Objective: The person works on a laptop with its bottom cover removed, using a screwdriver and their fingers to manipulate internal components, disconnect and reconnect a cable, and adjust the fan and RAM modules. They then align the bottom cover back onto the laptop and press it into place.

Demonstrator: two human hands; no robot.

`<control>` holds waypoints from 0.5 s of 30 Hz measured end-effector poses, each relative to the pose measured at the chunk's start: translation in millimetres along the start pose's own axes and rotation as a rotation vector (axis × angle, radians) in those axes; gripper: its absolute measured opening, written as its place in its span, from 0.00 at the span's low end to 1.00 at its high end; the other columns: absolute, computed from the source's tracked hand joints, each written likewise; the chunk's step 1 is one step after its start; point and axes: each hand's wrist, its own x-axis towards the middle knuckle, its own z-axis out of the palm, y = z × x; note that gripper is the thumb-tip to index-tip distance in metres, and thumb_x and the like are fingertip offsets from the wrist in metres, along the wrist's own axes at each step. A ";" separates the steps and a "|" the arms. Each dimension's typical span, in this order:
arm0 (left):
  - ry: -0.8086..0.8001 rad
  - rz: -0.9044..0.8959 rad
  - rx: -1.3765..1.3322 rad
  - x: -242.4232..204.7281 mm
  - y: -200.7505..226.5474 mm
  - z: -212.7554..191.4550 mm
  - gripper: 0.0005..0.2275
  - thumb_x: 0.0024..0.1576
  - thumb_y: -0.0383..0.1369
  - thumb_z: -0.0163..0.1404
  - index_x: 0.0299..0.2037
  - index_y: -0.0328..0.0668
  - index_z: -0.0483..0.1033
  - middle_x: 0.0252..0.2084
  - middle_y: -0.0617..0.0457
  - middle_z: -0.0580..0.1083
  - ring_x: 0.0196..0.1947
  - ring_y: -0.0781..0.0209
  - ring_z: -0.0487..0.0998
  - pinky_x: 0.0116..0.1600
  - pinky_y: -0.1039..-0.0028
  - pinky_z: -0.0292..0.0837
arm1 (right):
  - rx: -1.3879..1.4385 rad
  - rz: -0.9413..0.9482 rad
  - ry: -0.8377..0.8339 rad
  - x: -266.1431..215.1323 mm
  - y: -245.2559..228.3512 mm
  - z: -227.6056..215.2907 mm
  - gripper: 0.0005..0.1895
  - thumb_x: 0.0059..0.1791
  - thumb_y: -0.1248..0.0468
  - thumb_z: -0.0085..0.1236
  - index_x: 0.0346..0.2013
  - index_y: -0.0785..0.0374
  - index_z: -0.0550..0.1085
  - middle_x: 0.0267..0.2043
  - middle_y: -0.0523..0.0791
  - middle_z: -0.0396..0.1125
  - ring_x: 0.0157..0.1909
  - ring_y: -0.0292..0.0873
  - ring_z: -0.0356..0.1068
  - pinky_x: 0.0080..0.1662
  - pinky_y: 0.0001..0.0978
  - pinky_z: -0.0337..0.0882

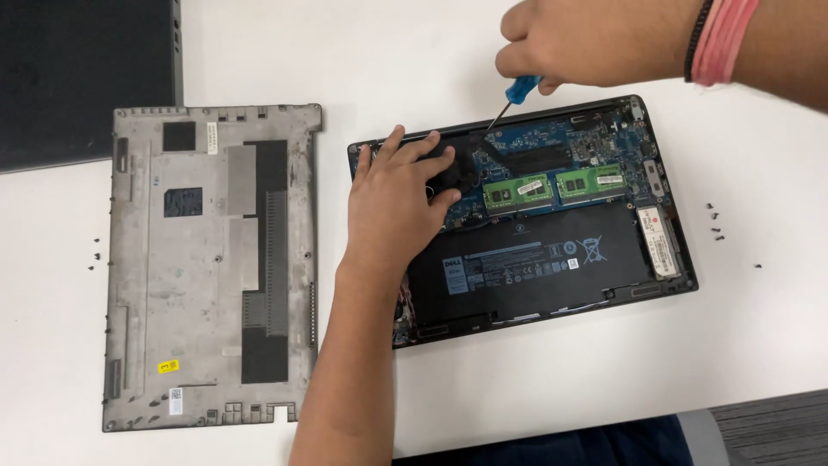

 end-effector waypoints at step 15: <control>0.072 0.032 0.011 -0.6 -0.9 1.5 0.21 0.48 0.39 0.64 0.53 0.59 0.80 0.64 0.60 0.71 0.71 0.51 0.60 0.73 0.48 0.49 | 0.252 0.243 -0.255 -6.8 -16.7 -57.3 0.15 0.57 0.50 0.49 0.41 0.57 0.76 0.33 0.47 0.77 0.35 0.47 0.77 0.41 0.35 0.77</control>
